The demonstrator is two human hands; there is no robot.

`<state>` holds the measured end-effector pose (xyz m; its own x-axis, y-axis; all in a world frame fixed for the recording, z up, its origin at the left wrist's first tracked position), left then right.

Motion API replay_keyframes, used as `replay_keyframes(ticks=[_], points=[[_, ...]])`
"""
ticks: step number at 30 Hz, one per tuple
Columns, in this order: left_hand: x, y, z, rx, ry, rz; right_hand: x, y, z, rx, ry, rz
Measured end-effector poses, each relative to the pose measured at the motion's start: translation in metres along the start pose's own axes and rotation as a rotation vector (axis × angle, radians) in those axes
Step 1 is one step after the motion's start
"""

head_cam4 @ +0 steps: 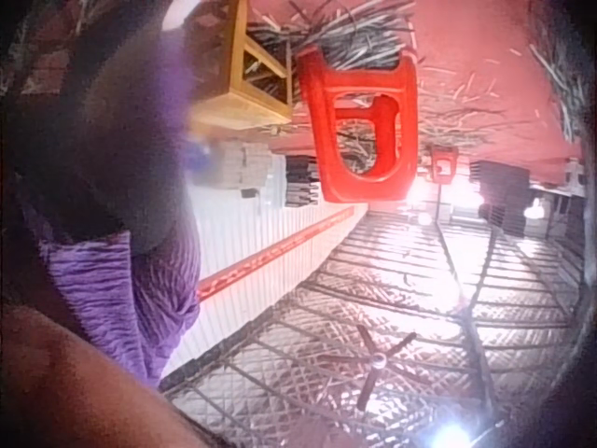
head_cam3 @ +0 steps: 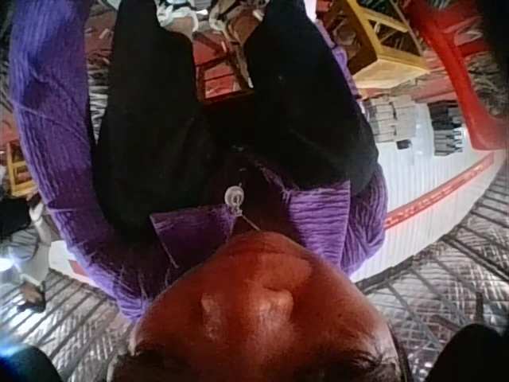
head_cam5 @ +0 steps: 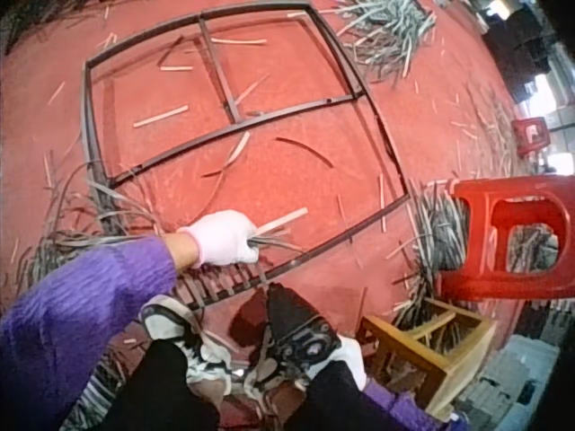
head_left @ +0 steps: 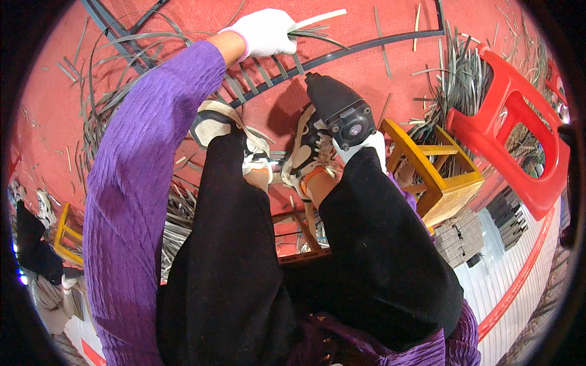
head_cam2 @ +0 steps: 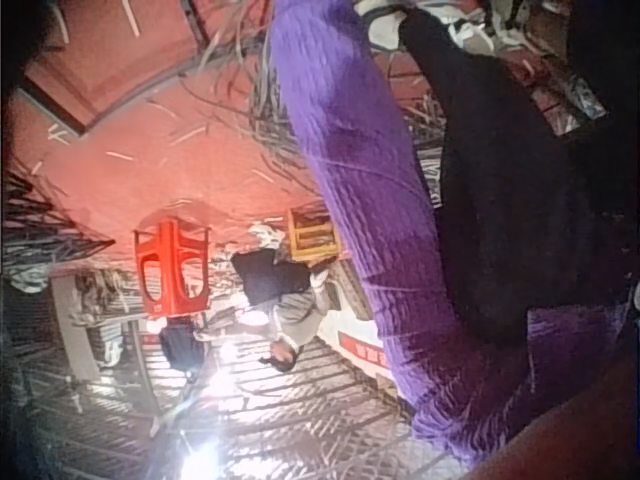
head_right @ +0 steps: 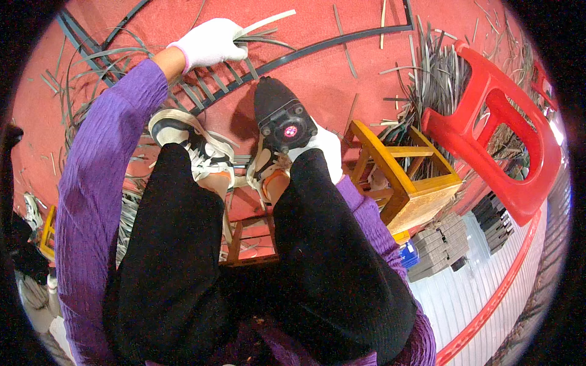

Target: The person assembles a metal frame by attaching thin metal strips to a larger frame using a nail gun. They pick up strips, align them, and fasten them in place, repeating the process across the frame.

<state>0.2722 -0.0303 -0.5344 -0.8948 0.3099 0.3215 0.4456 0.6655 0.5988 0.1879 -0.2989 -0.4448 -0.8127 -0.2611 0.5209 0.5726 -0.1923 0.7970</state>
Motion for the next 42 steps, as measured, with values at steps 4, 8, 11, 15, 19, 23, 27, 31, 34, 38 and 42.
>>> replay_keyframes(ticks=[4,8,11,15,19,23,27,31,34,38,42], points=[[-0.001,0.002,0.003,0.033,-0.002,-0.063,-0.002,0.000,0.003,-0.241,-0.168,0.035],[-0.002,0.001,0.003,0.036,0.035,-0.009,-0.008,0.005,0.011,-0.068,-0.018,-0.004],[-0.001,0.002,0.002,0.014,0.020,-0.020,-0.012,0.006,0.015,-0.043,-0.030,0.033],[-0.001,0.001,0.003,0.006,0.011,-0.026,-0.011,0.004,0.018,-0.032,-0.083,0.051],[-0.002,0.000,0.006,0.006,0.026,-0.022,-0.009,0.005,0.021,-0.018,-0.088,0.035],[-0.003,-0.002,0.009,0.023,0.015,0.002,-0.009,0.006,0.020,-0.038,-0.181,0.075],[0.000,0.003,0.013,0.063,-0.011,0.009,-0.010,0.006,0.018,-0.062,-0.108,0.019],[0.004,0.039,0.023,0.267,0.328,-0.068,-0.005,0.011,0.006,-0.248,0.039,-0.105],[0.000,0.082,0.019,0.296,0.262,-0.464,0.001,0.015,-0.007,-0.415,-0.065,-0.086],[-0.017,0.097,-0.009,0.443,0.140,-0.378,0.001,0.024,-0.011,-0.398,-0.092,-0.130],[-0.025,0.062,-0.035,0.515,0.169,-0.016,-0.004,0.033,-0.003,-0.424,-0.139,-0.153]])
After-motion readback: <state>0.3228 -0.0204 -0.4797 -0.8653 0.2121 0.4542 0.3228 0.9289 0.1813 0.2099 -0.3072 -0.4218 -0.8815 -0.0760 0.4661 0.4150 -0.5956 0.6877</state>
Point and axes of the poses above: each hand's wrist, its own x-axis away from the middle knuckle, its own y-axis out of the back of the hand, z = x × y, the point moved 2 cm from there along -x, towards the middle knuckle, and after that the axes turned 9 degrees about -z, right-handed, at the moved point
